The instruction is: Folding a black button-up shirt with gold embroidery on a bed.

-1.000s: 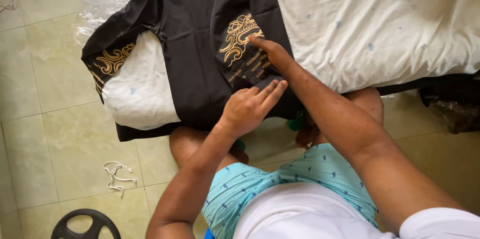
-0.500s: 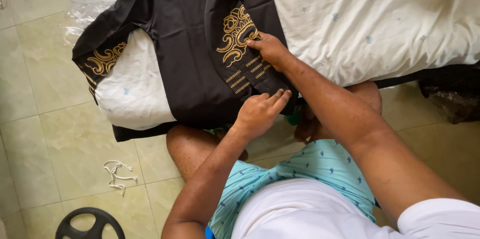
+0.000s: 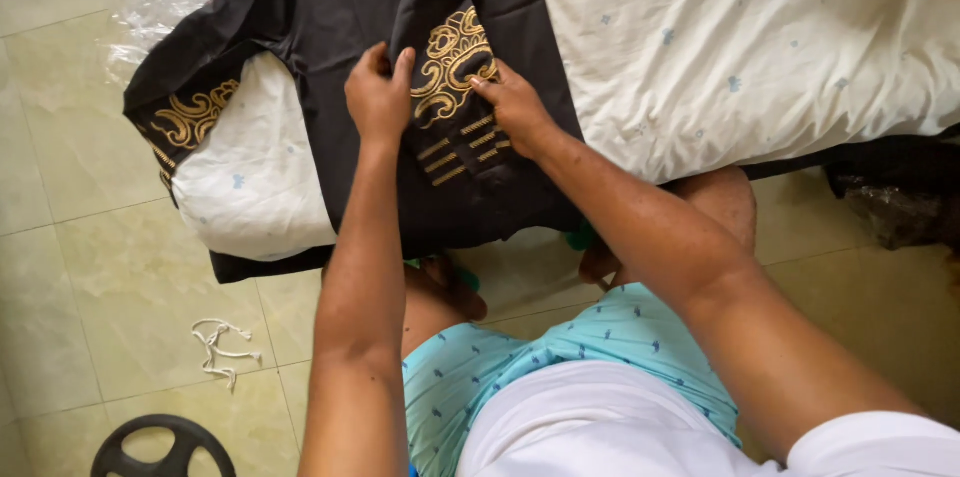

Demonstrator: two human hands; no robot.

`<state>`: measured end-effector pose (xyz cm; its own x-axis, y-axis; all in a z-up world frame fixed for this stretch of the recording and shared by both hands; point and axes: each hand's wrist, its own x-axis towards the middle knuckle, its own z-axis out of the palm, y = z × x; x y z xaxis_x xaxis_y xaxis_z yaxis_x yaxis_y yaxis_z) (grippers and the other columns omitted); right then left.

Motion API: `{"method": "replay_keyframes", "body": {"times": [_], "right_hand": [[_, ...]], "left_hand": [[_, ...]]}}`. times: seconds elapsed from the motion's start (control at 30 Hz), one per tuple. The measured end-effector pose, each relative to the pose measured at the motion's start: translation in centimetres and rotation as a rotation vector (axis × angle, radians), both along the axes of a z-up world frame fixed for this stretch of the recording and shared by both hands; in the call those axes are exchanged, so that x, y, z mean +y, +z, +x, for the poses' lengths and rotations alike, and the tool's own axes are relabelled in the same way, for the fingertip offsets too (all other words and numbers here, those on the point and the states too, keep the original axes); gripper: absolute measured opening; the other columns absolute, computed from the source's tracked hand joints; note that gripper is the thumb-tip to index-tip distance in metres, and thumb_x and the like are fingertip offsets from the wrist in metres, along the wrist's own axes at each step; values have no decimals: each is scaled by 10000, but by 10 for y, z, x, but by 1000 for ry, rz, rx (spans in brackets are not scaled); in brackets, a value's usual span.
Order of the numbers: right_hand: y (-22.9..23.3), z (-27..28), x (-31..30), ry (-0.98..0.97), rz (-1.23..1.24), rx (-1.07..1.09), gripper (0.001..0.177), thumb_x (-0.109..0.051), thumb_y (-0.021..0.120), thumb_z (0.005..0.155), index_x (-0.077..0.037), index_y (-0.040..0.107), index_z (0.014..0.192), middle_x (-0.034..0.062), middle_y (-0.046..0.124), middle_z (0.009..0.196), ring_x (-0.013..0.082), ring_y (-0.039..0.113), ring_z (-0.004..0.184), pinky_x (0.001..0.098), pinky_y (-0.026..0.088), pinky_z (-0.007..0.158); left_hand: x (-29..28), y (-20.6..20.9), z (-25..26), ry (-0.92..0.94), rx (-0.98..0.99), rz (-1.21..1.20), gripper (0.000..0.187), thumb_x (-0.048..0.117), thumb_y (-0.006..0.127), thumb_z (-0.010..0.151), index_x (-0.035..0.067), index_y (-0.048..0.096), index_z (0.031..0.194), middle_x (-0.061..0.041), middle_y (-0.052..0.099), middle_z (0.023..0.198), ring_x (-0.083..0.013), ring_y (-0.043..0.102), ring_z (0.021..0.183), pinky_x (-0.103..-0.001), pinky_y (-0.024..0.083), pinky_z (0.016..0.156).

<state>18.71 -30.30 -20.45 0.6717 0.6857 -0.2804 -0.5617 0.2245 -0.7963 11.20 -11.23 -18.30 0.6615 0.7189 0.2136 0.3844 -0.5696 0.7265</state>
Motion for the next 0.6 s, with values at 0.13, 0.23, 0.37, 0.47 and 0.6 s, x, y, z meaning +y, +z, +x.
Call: {"method": "replay_keyframes", "body": {"times": [0.13, 0.23, 0.37, 0.47, 0.6], "right_hand": [[-10, 4, 13, -7, -7, -16, 267, -93, 563, 1036, -33, 602, 1293, 42, 713, 1162, 125, 660, 1023, 294, 546, 930], [-19, 9, 15, 19, 1, -128, 192, -67, 590, 1078, 20, 610, 1248, 57, 717, 1114, 122, 652, 989, 300, 555, 892], [-4, 6, 11, 19, -128, -224, 202, -62, 598, 1053, 27, 653, 1226, 38, 725, 1079, 95, 653, 955, 270, 558, 860], [22, 6, 8, 9, -260, -476, 211, -36, 630, 1004, 23, 650, 1206, 49, 728, 1065, 72, 649, 949, 255, 562, 849], [59, 4, 6, 29, -441, -365, 292, -75, 631, 973, -7, 610, 1256, 55, 748, 973, 65, 689, 830, 246, 558, 724]], "left_hand": [[16, 0, 29, -23, 118, -52, 365, 368, 767, 870, 32, 797, 1010, -167, 779, 897, -341, 759, 853, -427, 572, 780], [31, 3, 38, 10, 186, -54, 380, 391, 757, 894, 21, 791, 968, -174, 776, 882, -343, 753, 851, -428, 568, 785], [44, 3, 61, 39, 163, -128, 432, 449, 753, 903, 22, 791, 958, -164, 780, 898, -317, 758, 859, -416, 569, 792], [54, -7, 93, 10, 114, -191, 423, 453, 753, 886, 44, 801, 982, -140, 792, 919, -285, 774, 871, -394, 576, 805], [68, -32, 138, -132, 93, -111, 412, 397, 829, 800, 41, 796, 1004, -138, 784, 946, -287, 770, 880, -381, 578, 791]]}}
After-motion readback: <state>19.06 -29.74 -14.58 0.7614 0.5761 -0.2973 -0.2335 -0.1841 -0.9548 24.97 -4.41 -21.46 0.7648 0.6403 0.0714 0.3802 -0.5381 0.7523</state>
